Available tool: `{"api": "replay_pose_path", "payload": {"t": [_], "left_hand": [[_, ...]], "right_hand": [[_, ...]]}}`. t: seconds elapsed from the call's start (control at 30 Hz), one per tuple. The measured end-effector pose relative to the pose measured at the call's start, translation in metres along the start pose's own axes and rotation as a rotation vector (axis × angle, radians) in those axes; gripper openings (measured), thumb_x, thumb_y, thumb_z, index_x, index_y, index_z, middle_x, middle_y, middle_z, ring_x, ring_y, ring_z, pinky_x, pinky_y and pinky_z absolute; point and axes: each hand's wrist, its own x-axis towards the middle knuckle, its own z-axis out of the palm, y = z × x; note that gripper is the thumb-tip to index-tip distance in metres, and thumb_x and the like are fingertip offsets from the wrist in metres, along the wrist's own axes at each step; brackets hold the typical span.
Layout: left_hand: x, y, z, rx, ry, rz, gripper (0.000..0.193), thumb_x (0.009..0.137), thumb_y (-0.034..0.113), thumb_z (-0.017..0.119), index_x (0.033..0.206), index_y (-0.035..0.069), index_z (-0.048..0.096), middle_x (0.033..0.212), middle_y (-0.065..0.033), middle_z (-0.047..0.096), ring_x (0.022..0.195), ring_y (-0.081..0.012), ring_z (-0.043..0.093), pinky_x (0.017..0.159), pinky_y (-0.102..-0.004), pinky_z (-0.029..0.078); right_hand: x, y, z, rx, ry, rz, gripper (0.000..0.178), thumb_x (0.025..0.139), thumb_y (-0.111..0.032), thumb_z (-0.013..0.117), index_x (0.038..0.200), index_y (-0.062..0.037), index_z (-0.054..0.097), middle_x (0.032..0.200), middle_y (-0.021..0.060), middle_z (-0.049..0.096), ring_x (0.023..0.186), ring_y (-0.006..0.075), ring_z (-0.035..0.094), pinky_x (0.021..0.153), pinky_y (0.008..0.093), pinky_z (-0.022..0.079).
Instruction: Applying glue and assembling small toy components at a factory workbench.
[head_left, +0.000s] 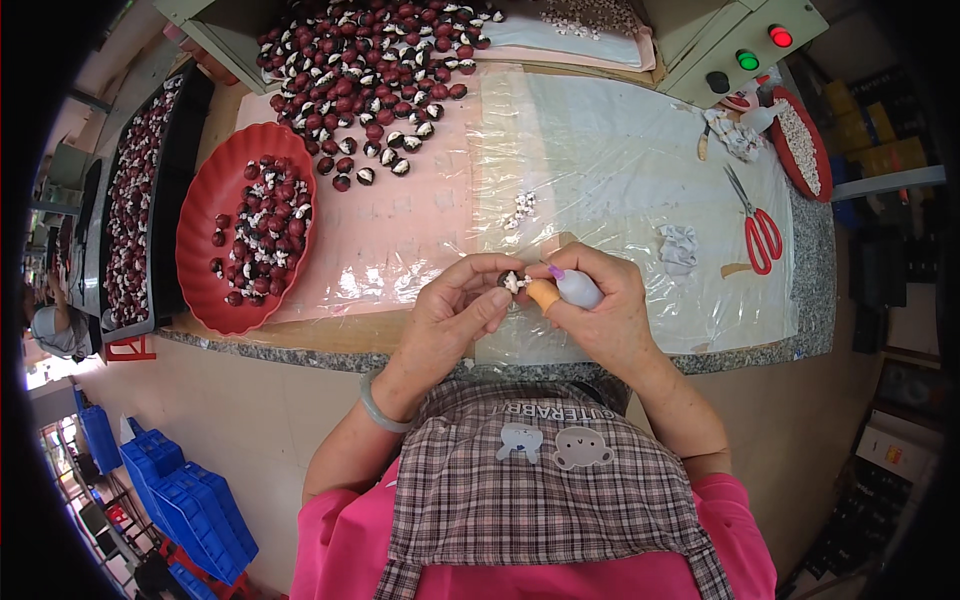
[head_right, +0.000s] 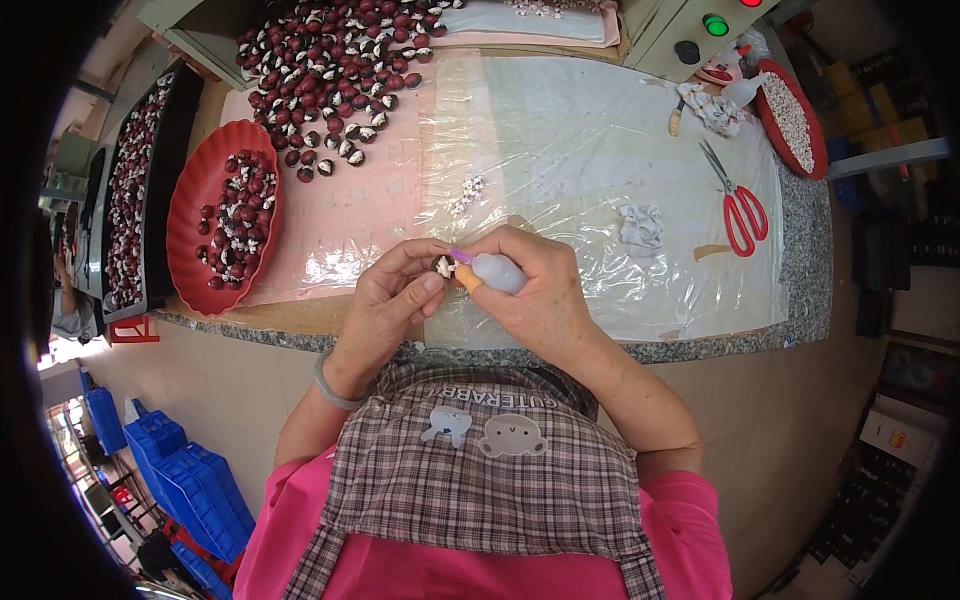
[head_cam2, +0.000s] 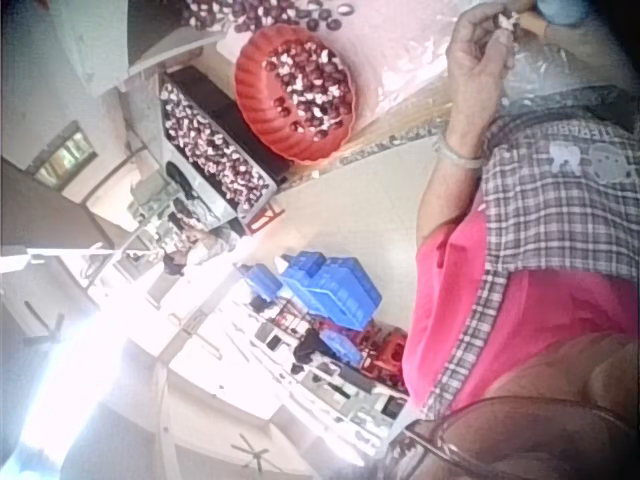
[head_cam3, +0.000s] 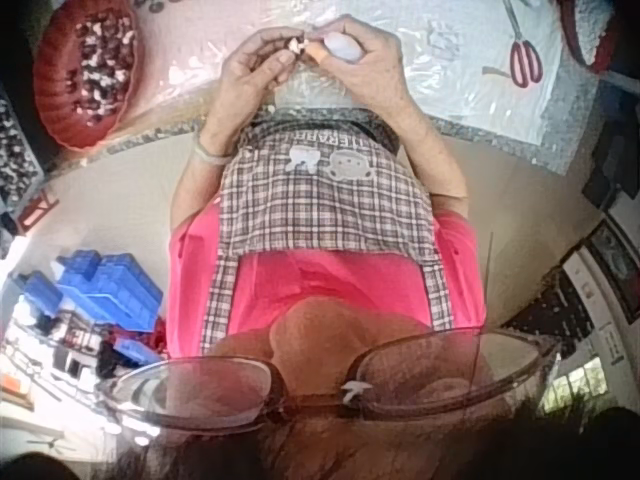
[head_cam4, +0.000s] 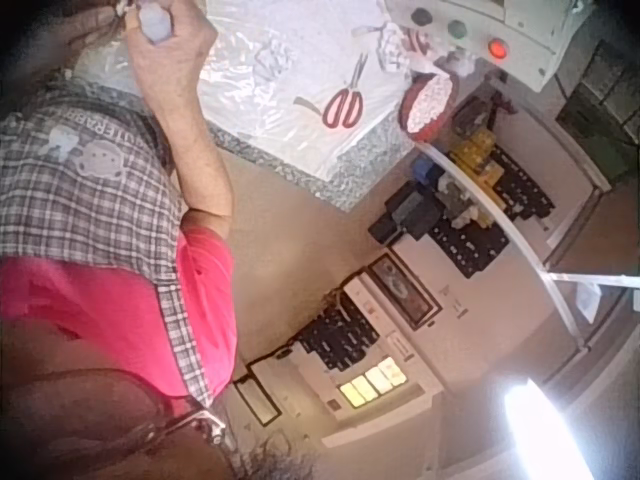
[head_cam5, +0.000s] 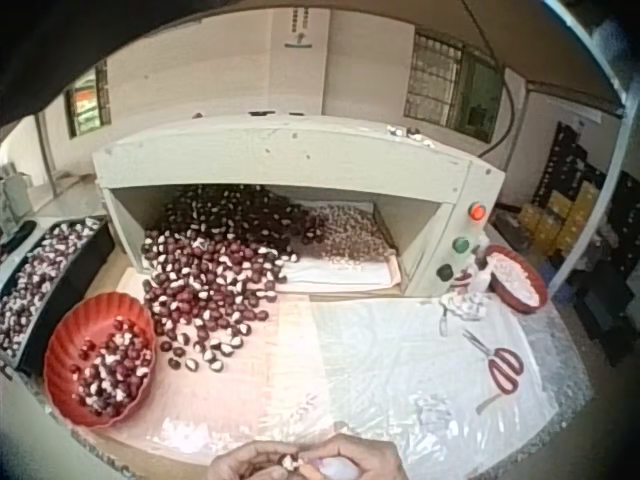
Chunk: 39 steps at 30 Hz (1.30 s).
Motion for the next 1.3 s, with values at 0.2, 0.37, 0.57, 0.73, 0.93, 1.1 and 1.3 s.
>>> {"api": "replay_pose_path", "payload": {"t": [0.2,0.37,0.57,0.73,0.93,1.1,1.3], "left_hand": [[0.001,-0.006,0.002,0.166,0.041,0.090,0.027,0.095,0.007,0.059,0.122,0.003,0.059,0.095,-0.0002,0.062,0.075,-0.0037,0.050,0.063,-0.0197,0.043],[-0.004,-0.007,0.010,0.480,0.126,0.248,0.026,0.095,0.006,0.058,0.121,0.001,0.060,0.085,-0.0011,0.059,0.067,-0.0055,0.047,0.061,-0.0196,0.040],[-0.004,0.004,0.020,0.834,0.140,0.555,0.026,0.090,0.000,0.059,0.116,-0.001,0.062,0.085,-0.0098,0.061,0.067,-0.0173,0.056,0.061,-0.0262,0.045],[-0.002,0.005,0.022,0.873,0.117,0.623,0.025,0.089,-0.002,0.058,0.113,-0.001,0.062,0.091,-0.0157,0.063,0.075,-0.0280,0.061,0.067,-0.0330,0.049],[-0.005,0.004,0.018,0.890,0.050,0.559,0.030,0.088,-0.003,0.057,0.117,-0.002,0.057,0.098,-0.0191,0.062,0.083,-0.0336,0.063,0.071,-0.0378,0.051],[-0.005,-0.003,0.019,0.822,0.117,0.551,0.026,0.090,-0.001,0.056,0.116,0.001,0.062,0.096,-0.0152,0.065,0.079,-0.0277,0.063,0.072,-0.0330,0.051],[-0.004,0.007,0.012,0.762,0.078,0.381,0.026,0.091,0.000,0.054,0.117,-0.001,0.058,0.095,-0.0163,0.063,0.078,-0.0254,0.063,0.068,-0.0336,0.051]], "right_hand": [[-0.004,0.004,0.006,-0.053,0.077,-0.116,0.013,0.077,-0.003,0.074,0.087,-0.0019,0.067,0.080,0.0086,0.069,0.071,0.0174,0.067,0.064,0.0294,0.051],[-0.014,0.015,0.014,-0.017,0.121,-0.052,0.014,0.078,-0.003,0.075,0.089,-0.0023,0.067,0.078,0.0082,0.068,0.068,0.0166,0.067,0.060,0.0285,0.052],[-0.023,0.016,0.018,0.108,0.172,-0.116,0.013,0.081,-0.001,0.074,0.092,-0.0015,0.066,0.079,0.0078,0.067,0.063,0.0122,0.066,0.052,0.0242,0.049],[-0.026,0.018,0.014,0.076,0.184,-0.176,0.015,0.079,0.002,0.074,0.091,-0.0017,0.067,0.083,0.0090,0.068,0.066,0.0144,0.067,0.054,0.0251,0.051],[-0.028,0.019,0.016,0.067,0.160,-0.158,0.017,0.078,0.004,0.074,0.092,-0.0008,0.066,0.087,0.0104,0.069,0.069,0.0161,0.067,0.055,0.0255,0.052],[-0.028,0.018,0.021,0.158,0.158,-0.129,0.016,0.079,0.004,0.073,0.093,-0.0002,0.066,0.087,0.0108,0.068,0.069,0.0159,0.067,0.055,0.0256,0.052],[-0.018,0.020,0.018,0.043,0.128,-0.194,0.016,0.080,-0.001,0.074,0.095,-0.0016,0.067,0.089,0.0095,0.068,0.069,0.0140,0.066,0.057,0.0255,0.051]]}}
